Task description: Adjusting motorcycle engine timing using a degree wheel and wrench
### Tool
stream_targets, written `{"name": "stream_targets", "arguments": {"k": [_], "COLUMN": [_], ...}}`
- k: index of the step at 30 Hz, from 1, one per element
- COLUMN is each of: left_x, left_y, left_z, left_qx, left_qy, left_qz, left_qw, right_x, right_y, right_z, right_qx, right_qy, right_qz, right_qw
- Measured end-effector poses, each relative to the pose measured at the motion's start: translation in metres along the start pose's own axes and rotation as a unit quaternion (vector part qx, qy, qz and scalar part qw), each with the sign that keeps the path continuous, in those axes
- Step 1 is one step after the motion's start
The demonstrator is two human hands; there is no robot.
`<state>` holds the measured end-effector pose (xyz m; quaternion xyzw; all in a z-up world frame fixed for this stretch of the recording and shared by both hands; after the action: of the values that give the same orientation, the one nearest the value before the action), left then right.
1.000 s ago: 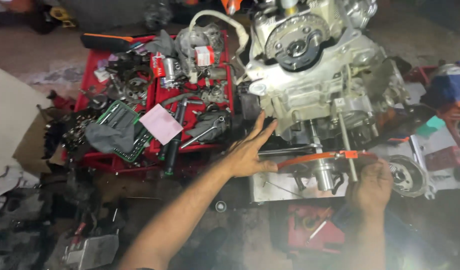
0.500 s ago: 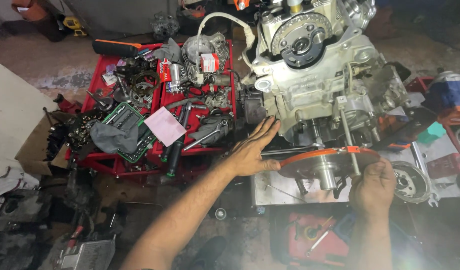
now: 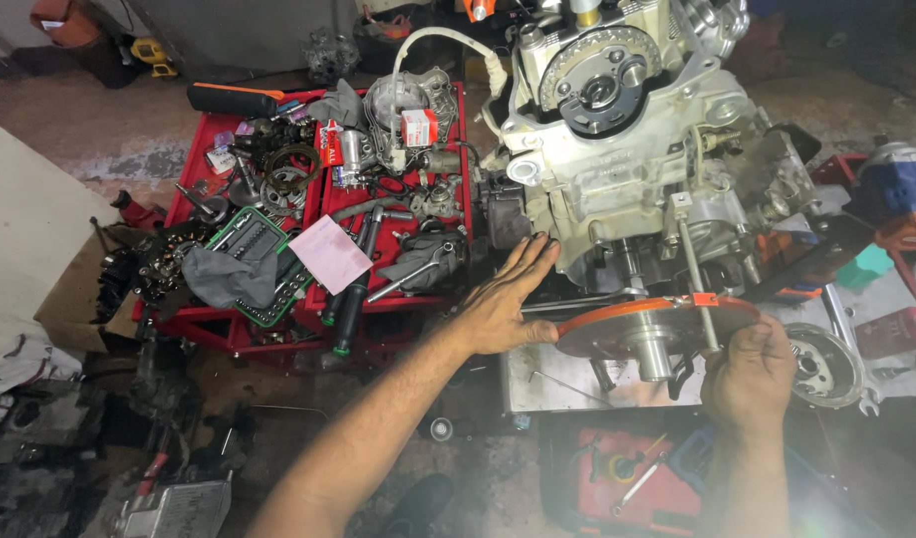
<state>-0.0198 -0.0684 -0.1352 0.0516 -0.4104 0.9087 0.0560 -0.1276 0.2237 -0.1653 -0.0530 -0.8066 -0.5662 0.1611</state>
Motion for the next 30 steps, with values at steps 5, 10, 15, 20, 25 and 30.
{"name": "stream_targets", "arguments": {"k": [5, 10, 15, 20, 25, 30], "left_x": [-0.0003, -0.0001, 0.0004, -0.0001, -0.0001, 0.0000], "left_y": [0.0003, 0.0001, 0.0007, 0.0001, -0.0012, 0.0004], "left_z": [-0.0004, 0.0001, -0.0001, 0.0001, 0.0007, -0.0002], "left_qx": [-0.002, 0.000, -0.001, -0.005, -0.007, -0.005], "left_qy": [-0.005, -0.006, -0.005, -0.006, -0.003, -0.010], "left_qz": [-0.005, -0.002, -0.002, -0.003, 0.005, -0.004], "left_qw": [1.000, 1.000, 1.000, 1.000, 1.000, 1.000], "right_x": [-0.0012, -0.0015, 0.0003, -0.0003, 0.0002, -0.0002], "right_y": [0.0060, 0.0056, 0.0022, 0.0071, 0.0025, 0.0034], "right_z": [-0.0030, -0.0024, -0.0015, -0.0033, -0.0019, -0.0020], "right_qx": [-0.027, -0.026, 0.012, -0.020, 0.013, -0.005], "right_qy": [-0.005, -0.003, 0.004, -0.002, 0.002, 0.003], "right_qz": [0.008, 0.006, 0.006, 0.009, -0.001, -0.001], "right_qw": [1.000, 1.000, 1.000, 1.000, 1.000, 1.000]}}
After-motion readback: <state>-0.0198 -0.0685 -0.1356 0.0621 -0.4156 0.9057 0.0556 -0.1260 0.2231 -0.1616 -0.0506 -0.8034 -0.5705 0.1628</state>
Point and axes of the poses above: each hand's wrist, its own x-axis towards the middle knuckle, its own z-axis out of the back of the hand, y = z × x, the point moved 7 cm from there along x, towards the middle knuckle, and after that the axes turned 4 degrees about z, right-handed, at the moved point
